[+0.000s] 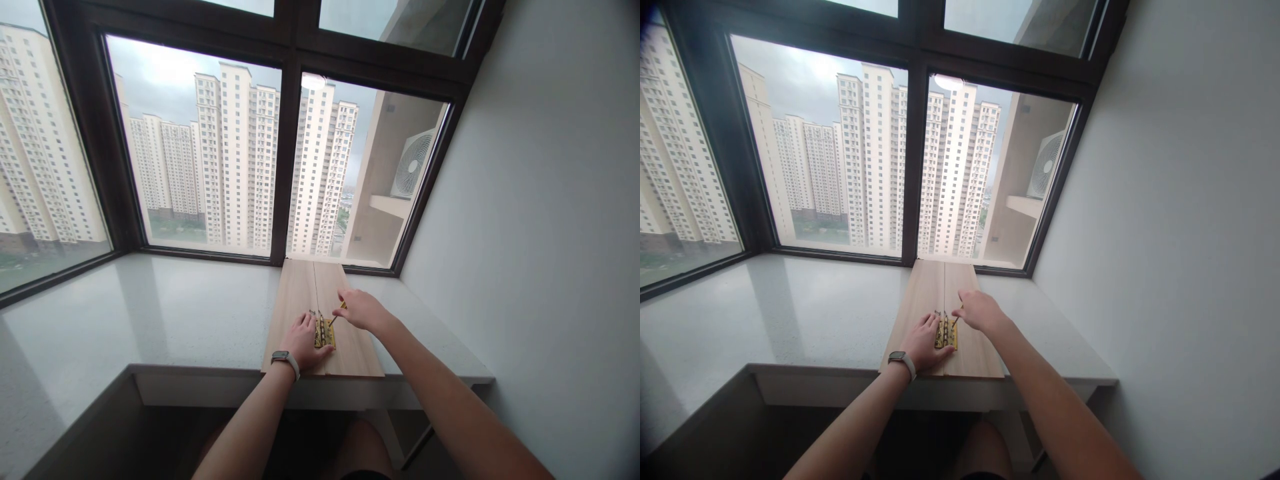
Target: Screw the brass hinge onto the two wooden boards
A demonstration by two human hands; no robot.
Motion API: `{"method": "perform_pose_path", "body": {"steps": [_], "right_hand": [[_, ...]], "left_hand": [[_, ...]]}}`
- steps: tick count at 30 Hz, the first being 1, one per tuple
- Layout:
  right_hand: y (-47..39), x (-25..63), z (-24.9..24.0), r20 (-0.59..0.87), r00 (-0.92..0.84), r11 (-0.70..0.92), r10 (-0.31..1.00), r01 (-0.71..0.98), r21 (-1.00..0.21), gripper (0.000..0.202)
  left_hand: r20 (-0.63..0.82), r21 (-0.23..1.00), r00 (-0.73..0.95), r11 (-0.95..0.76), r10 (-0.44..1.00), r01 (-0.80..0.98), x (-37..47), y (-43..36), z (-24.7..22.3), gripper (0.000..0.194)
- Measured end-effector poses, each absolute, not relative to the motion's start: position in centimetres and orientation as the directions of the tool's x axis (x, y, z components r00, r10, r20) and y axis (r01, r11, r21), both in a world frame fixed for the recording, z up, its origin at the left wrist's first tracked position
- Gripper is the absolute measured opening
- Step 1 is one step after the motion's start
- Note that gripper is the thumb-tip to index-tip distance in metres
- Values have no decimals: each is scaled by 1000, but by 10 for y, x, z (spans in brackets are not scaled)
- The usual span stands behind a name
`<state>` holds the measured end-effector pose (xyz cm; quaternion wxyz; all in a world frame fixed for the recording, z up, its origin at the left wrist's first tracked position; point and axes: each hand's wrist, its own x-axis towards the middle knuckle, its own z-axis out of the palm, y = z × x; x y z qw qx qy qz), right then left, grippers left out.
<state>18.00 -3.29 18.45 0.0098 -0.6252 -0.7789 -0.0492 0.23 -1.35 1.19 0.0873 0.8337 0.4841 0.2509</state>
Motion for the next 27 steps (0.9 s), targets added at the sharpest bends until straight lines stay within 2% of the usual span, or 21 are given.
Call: {"method": "perform_pose_path", "body": {"steps": [4, 7, 22, 27], "right_hand": [[-34, 179, 188, 97, -66, 51, 993, 987, 150, 60], [-33, 181, 187, 86, -44, 30, 995, 988, 153, 58], [-27, 184, 181, 55, -327, 329, 943, 944, -33, 11], [-26, 184, 177, 38, -376, 378, 926, 920, -101, 12]], "left_hand": [[319, 405, 402, -507, 858, 761, 2, -14, 14, 100], [321, 414, 408, -514, 855, 751, 1, -15, 14, 100], [333, 395, 414, -524, 847, 754, 0, -15, 14, 99], [344, 379, 414, -528, 843, 760, 1, -14, 13, 97]]}}
